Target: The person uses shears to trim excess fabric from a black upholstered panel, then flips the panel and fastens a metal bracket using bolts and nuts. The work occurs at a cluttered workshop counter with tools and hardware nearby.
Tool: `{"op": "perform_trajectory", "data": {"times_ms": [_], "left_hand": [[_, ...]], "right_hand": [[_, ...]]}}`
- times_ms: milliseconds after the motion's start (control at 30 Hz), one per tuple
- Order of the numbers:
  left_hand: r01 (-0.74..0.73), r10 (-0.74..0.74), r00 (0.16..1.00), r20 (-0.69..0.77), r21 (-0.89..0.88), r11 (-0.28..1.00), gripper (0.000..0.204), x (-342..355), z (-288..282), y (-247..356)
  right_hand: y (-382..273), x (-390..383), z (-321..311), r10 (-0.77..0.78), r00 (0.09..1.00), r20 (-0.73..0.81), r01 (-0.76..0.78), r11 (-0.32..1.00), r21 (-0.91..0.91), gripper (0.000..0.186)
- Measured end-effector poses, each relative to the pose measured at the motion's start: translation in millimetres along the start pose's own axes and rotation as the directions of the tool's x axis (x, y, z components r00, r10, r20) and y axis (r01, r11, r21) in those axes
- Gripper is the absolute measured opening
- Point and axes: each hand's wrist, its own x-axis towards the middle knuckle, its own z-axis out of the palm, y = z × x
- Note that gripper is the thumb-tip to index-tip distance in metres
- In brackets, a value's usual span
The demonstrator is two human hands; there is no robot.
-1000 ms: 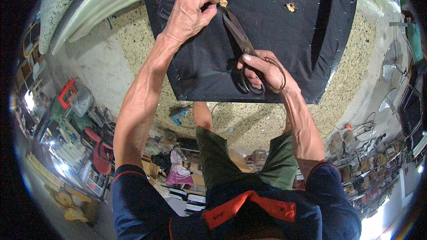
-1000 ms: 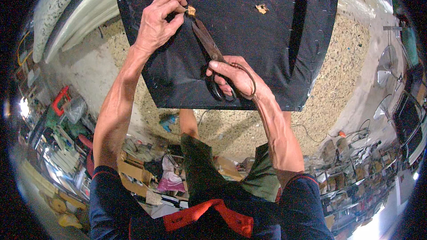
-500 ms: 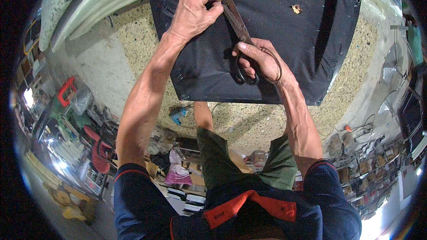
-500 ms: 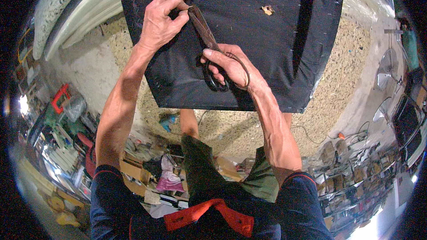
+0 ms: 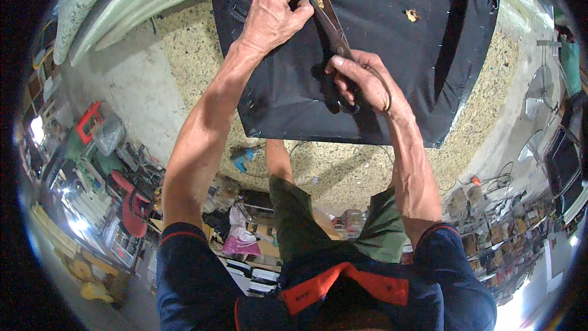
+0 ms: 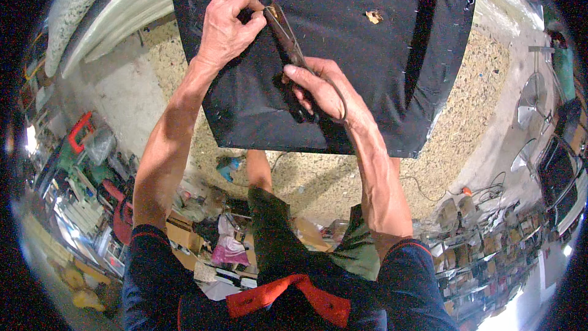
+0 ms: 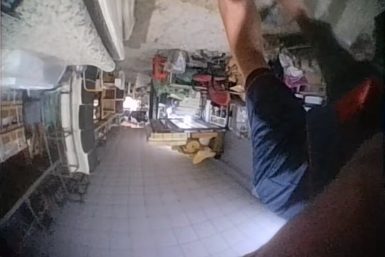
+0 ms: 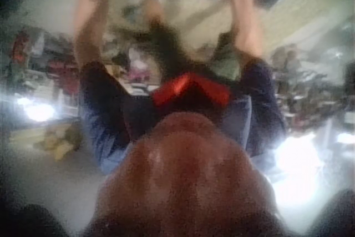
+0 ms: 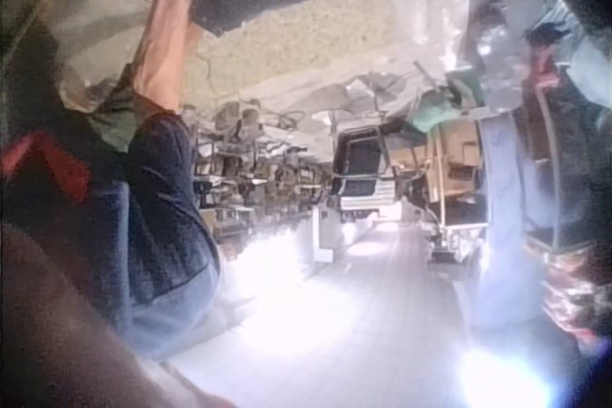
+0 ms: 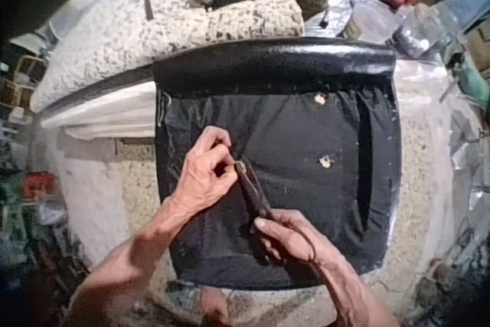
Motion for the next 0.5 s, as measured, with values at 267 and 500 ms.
{"op": "perform_trajectory", "data": {"times_ms": [267,500], "left_hand": [[0.047,-0.046,0.999,-0.025,0.019,0.999,0.015,-1.8,1.3,0.8],[0.115,-0.113,0.993,0.030,-0.104,0.988,0.015,2.7,-2.9,8.3]], "right_hand": [[-0.2,-3.9,-2.1,0.009,0.999,0.045,-0.009,1.000,-0.010,0.032],[-4.0,8.2,3.7,0.014,0.997,-0.082,-0.013,1.000,0.011,0.032]]}}
